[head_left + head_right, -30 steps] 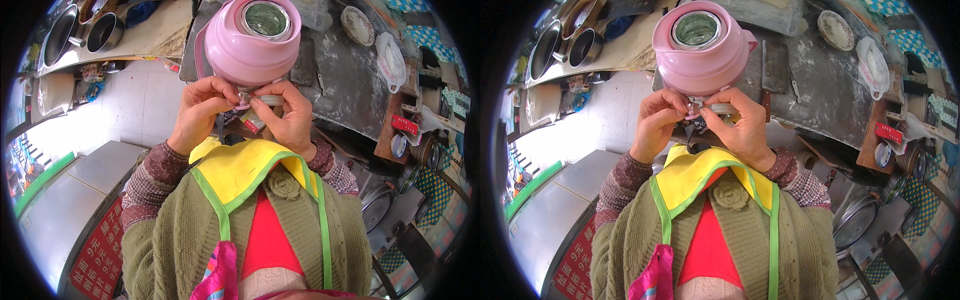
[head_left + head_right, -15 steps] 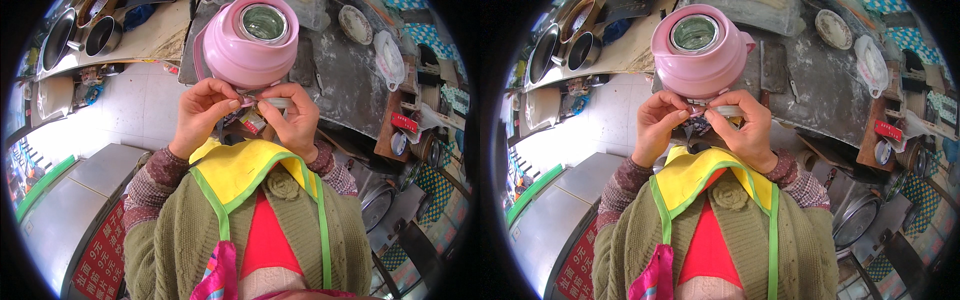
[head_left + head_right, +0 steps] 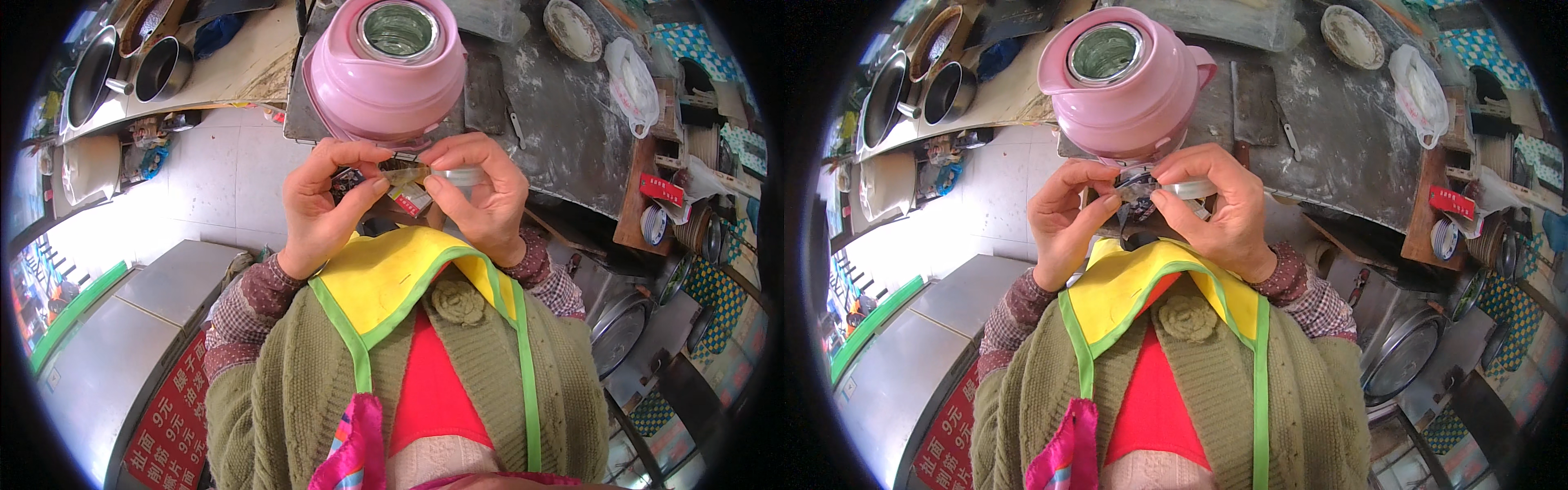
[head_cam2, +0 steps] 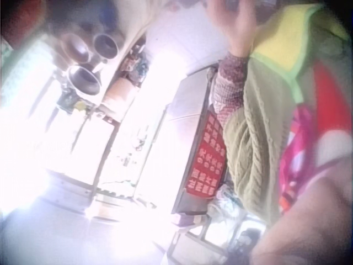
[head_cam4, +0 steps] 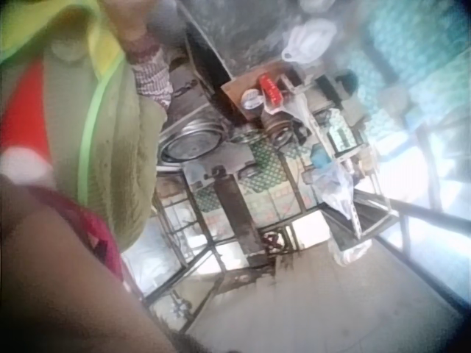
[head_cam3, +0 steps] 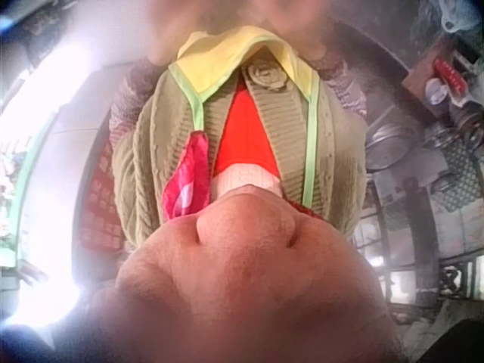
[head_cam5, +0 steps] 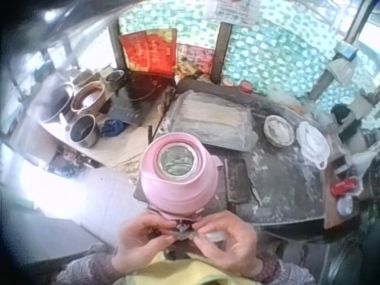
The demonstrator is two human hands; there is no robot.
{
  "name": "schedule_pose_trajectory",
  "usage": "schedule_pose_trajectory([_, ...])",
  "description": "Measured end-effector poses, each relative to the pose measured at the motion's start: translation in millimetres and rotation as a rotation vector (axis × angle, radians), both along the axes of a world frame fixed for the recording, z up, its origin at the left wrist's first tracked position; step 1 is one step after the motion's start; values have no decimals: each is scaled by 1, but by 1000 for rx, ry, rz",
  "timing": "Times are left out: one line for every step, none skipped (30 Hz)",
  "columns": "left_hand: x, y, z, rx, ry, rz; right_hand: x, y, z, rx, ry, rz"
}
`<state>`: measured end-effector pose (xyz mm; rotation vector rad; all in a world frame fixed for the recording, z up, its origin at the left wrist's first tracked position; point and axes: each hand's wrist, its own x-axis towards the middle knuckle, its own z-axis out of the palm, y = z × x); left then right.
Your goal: The person retrieves tape from a drawer, tears off a piece, and applies it to the handle of a pink electric kettle. They then use a knife to trim excess tape, reattach the handle, and wipe the kettle with a cloth before placing it on the floor.
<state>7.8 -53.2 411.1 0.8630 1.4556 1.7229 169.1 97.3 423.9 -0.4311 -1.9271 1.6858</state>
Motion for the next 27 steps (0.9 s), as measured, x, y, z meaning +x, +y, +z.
schedule_pose_trajectory([1,0,2,-1,31,-4,1,0,1,-6,0,12])
schedule_pose_trajectory([2,-1,3,-32,-3,-31,3,1,2,-19,-6,22])
schedule_pose_trajectory([2,-2,5,-62,-36,-53,5,1,2,-32,-11,32])
schedule_pose_trajectory([3,-3,7,-88,-65,-76,7,2,3,-51,2,36])
schedule_pose_trajectory([4,-2,7,-118,-54,-123,9,2,3,-70,14,40])
schedule_pose_trajectory([3,0,8,-143,-38,-172,11,4,3,-96,20,43])
schedule_pose_trajectory([4,1,8,-169,-25,-215,14,5,3,-121,29,47])
schedule_pose_trajectory([6,2,9,-186,-179,-238,16,6,2,-153,32,51])
schedule_pose_trajectory([8,4,9,-204,-336,-256,19,7,1,-192,33,53])
schedule_pose_trajectory([10,5,9,-212,-488,-277,21,8,0,-212,36,51])
schedule_pose_trajectory([12,7,9,-221,-532,-288,23,9,-2,-238,36,47])
schedule_pose_trajectory([15,8,8,-219,-572,-305,26,10,-3,-271,44,38])
schedule_pose_trajectory([18,10,8,-212,-618,-323,29,10,-4,-266,19,41])
schedule_pose_trajectory([21,11,7,-233,-575,-326,33,10,-5,-271,0,40])
schedule_pose_trajectory([24,12,6,-248,-539,-333,37,10,-6,-274,-20,35])
schedule_pose_trajectory([27,15,4,-246,-513,-346,41,13,-8,-170,-17,46])
schedule_pose_trajectory([30,19,1,-254,-447,-346,44,17,-10,-64,-18,56])
schedule_pose_trajectory([33,23,-1,-254,-426,-346,49,20,-12,37,-43,61])
schedule_pose_trajectory([37,26,-4,-249,-414,-344,52,21,-15,18,-41,44])
schedule_pose_trajectory([40,30,-6,-254,-403,-337,59,23,-16,-117,-62,33])
schedule_pose_trajectory([42,34,-8,-226,-363,-354,64,24,-18,-259,-100,25])
schedule_pose_trajectory([46,37,-9,-218,-392,-363,68,24,-21,-404,-133,20])
schedule_pose_trajectory([50,39,-11,-217,-424,-367,72,25,-24,-446,-112,20])
schedule_pose_trajectory([53,41,-12,-215,-456,-377,77,25,-28,-490,-92,22])
schedule_pose_trajectory([55,43,-13,-232,-489,-394,82,26,-32,-535,-73,24])
schedule_pose_trajectory([57,46,-15,-248,-521,-419,87,28,-36,-453,-73,24])
schedule_pose_trajectory([58,48,-18,-265,-555,-443,93,31,-40,-372,-75,23])
